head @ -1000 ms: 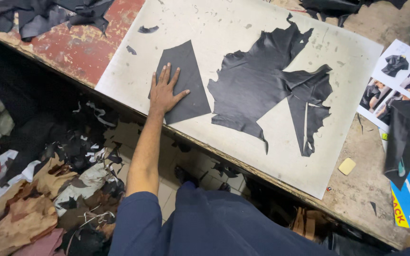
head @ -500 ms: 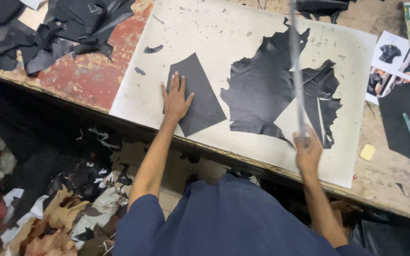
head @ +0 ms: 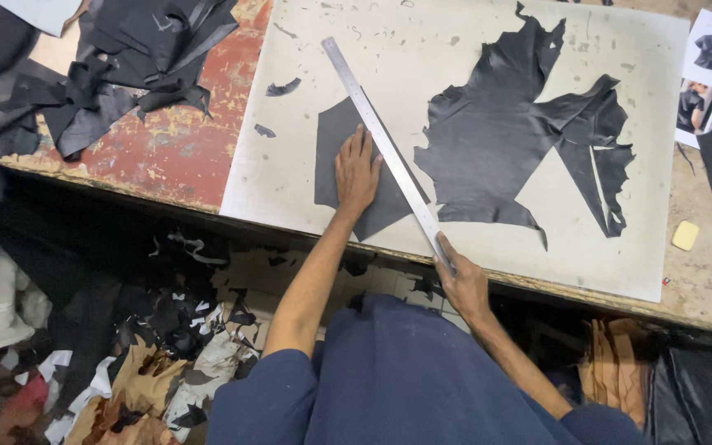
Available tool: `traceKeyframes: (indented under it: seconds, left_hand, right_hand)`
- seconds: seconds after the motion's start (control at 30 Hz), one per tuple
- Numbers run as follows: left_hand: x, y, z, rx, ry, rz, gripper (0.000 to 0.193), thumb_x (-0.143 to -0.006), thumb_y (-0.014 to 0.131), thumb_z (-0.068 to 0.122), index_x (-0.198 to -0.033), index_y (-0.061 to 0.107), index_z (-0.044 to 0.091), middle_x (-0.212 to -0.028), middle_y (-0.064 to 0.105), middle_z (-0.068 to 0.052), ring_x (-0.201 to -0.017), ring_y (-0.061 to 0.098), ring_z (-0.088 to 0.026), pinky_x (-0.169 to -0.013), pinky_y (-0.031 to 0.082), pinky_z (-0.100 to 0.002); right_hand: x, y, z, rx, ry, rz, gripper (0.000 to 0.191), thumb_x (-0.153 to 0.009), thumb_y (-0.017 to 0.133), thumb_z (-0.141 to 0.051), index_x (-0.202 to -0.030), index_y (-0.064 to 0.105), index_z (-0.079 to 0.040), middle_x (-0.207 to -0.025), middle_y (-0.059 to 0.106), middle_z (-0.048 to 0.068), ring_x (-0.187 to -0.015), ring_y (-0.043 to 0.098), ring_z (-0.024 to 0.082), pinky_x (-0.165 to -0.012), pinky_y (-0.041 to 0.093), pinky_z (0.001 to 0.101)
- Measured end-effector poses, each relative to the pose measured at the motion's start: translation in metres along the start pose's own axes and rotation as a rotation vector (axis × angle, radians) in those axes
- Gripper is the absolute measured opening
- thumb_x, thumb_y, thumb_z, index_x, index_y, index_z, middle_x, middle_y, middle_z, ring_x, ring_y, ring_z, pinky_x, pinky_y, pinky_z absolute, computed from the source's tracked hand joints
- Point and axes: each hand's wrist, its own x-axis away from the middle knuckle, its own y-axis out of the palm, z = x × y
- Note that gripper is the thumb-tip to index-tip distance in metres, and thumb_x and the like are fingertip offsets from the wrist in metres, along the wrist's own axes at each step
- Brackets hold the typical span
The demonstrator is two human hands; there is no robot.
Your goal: The person places a black leather pattern on a larger leather hide, uses a ruler and a utility knife to cut along the pattern edges, and removes the cut piece. The person repeats the process with another pattern, measuring and cutting the leather on a workbench.
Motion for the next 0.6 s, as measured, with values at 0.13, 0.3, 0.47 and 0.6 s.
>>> traceKeyframes:
  seconds: [0.13,0.3,0.47,0.6]
  left_hand:
    - [-0.002,-0.001,0.006,-0.057,0.009,-0.019,0.06,-0.098,0.067,0.029,-0.15,0.049,0.004,-0.161,0.039,-0.014,-0.143,0.038,-0.032,-0.115,0.033,-0.05]
    - [-0.002,-0.007,0.013,-0.059,0.013,-0.027,0.064,-0.099,0.066,0.034,-0.153,0.046,0.004,-0.161,0.039,-0.013,-0.142,0.038,-0.033,-0.114,0.033,-0.05]
    - [0.0,-0.011,0.02,-0.125,0.048,-0.032,0.063,-0.1,0.066,0.037,-0.153,0.048,0.008,-0.163,0.04,-0.008,-0.142,0.039,-0.033,-0.115,0.033,-0.049]
    - [-0.001,-0.013,0.025,-0.144,0.054,-0.026,0.062,-0.099,0.067,0.037,-0.153,0.05,0.011,-0.163,0.042,-0.005,-0.141,0.04,-0.034,-0.115,0.033,-0.049]
  right_hand:
    - [-0.001,-0.001,-0.002,0.031,0.06,-0.034,0.054,-0.096,0.068,-0.028,-0.148,0.057,-0.026,-0.082,0.074,0.017,-0.068,0.073,0.029,-0.063,0.058,0.0437]
    - [-0.007,-0.01,0.001,0.049,0.127,-0.191,0.058,-0.097,0.064,-0.031,-0.153,0.046,-0.027,-0.078,0.072,0.015,-0.064,0.073,0.03,-0.058,0.06,0.0443]
    - [-0.009,-0.018,0.003,0.106,0.005,-0.173,0.065,-0.098,0.064,-0.031,-0.158,0.04,-0.023,-0.079,0.072,0.021,-0.071,0.072,0.041,-0.066,0.057,0.0521]
    - [-0.012,-0.024,0.008,0.08,-0.026,-0.256,0.07,-0.096,0.065,-0.034,-0.159,0.036,-0.022,-0.081,0.073,0.024,-0.074,0.073,0.043,-0.067,0.057,0.053]
